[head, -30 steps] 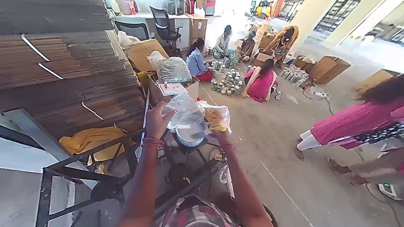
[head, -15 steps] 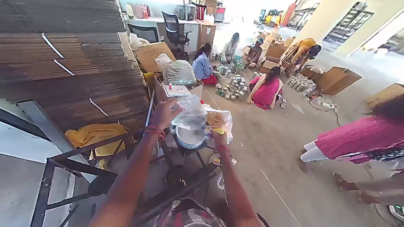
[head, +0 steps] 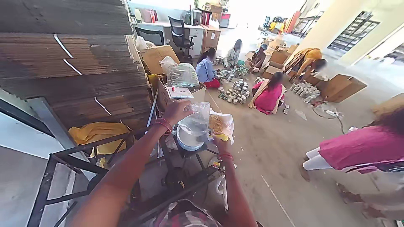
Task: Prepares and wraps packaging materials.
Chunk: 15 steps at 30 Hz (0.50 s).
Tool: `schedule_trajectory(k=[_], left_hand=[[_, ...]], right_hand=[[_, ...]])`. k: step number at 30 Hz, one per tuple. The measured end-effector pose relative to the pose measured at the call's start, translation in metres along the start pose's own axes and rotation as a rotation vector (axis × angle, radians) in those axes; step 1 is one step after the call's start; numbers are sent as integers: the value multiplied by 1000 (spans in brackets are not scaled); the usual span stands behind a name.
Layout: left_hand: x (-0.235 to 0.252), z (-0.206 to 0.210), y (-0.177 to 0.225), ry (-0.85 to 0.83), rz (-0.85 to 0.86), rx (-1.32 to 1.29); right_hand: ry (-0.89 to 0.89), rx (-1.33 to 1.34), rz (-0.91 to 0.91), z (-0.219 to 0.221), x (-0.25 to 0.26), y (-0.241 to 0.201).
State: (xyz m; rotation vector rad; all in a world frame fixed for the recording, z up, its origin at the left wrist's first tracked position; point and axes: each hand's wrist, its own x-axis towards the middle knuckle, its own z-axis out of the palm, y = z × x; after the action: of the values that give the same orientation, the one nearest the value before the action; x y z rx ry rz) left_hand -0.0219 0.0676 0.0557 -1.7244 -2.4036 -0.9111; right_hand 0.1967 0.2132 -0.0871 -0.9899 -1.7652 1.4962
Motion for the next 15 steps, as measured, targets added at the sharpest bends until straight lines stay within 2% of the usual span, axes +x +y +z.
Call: schedule_trajectory(k=[4, 9, 11, 13, 15], left_hand=[[3, 0, -3, 3, -27, -23], [4, -4, -3, -5, -43, -5], [4, -6, -3, -3, -48, -1], [5, -7, -4, 7, -50, 8], [2, -7, -5, 25, -39, 5]], right_hand=[[-114, -57, -104, -4, -2, -3], [92, 134, 59, 14, 8, -3], [57, 182, 124, 22, 5, -2], [-35, 152, 128, 18, 1, -8], [-52, 93, 118, 7, 0, -13]])
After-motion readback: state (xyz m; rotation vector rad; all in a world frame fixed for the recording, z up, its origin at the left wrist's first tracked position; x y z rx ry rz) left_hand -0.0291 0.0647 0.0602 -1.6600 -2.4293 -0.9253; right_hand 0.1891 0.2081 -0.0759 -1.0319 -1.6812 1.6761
